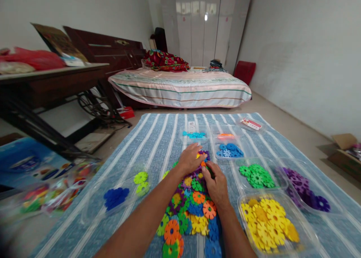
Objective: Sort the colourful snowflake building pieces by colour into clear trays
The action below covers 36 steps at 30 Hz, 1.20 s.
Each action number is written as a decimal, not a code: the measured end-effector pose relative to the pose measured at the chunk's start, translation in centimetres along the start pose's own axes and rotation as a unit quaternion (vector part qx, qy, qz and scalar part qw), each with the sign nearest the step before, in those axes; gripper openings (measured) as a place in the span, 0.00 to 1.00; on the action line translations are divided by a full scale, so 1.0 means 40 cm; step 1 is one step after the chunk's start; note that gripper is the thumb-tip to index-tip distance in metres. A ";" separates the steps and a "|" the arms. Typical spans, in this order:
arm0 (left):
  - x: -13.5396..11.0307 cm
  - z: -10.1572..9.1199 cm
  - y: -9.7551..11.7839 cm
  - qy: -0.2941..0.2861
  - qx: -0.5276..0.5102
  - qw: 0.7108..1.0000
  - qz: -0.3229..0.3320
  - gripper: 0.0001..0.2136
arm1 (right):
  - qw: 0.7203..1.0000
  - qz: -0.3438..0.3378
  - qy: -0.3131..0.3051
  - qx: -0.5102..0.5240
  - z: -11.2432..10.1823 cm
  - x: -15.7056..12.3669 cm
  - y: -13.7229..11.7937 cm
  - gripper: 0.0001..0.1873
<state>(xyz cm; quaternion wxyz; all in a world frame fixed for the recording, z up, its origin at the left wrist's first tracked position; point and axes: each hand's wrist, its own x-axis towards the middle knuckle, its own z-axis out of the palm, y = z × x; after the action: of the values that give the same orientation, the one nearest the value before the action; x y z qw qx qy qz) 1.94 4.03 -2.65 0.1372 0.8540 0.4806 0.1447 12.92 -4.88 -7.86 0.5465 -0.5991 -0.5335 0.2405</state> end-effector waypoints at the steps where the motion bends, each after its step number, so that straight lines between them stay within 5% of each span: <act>1: 0.020 0.004 0.002 -0.022 0.004 1.000 0.019 0.19 | 1.000 0.002 0.004 0.001 -0.001 0.001 0.002 0.21; 5: 0.032 0.021 0.007 -0.077 0.002 0.995 0.064 0.13 | 1.000 0.000 0.026 0.004 -0.004 0.002 0.004 0.20; 13: -0.082 -0.006 0.009 -0.063 0.001 0.996 0.062 0.11 | 1.000 0.002 0.024 -0.013 -0.008 -0.004 0.000 0.18; 23: -0.225 -0.017 0.002 0.006 -0.016 1.000 0.011 0.16 | 0.999 0.030 0.000 0.032 0.000 -0.057 -0.036 0.19; 27: -0.281 -0.014 -0.015 0.075 -0.009 0.997 -0.027 0.16 | 0.999 0.038 0.000 0.025 -0.019 -0.099 -0.056 0.19; 32: -0.355 0.028 -0.061 0.146 0.000 0.985 -0.089 0.22 | 0.998 0.061 0.002 -0.015 -0.060 -0.179 -0.063 0.20; 36: -0.370 0.066 -0.074 0.189 -0.018 0.974 -0.121 0.24 | 0.997 0.075 0.023 -0.016 -0.039 -0.220 -0.073 0.22</act>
<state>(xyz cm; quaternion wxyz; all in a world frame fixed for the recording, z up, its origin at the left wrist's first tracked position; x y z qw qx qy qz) -6.72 -7.48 -7.88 0.0760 0.7438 0.5951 0.2947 10.41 -13.92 -7.34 0.5296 -0.6513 -0.4781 0.2582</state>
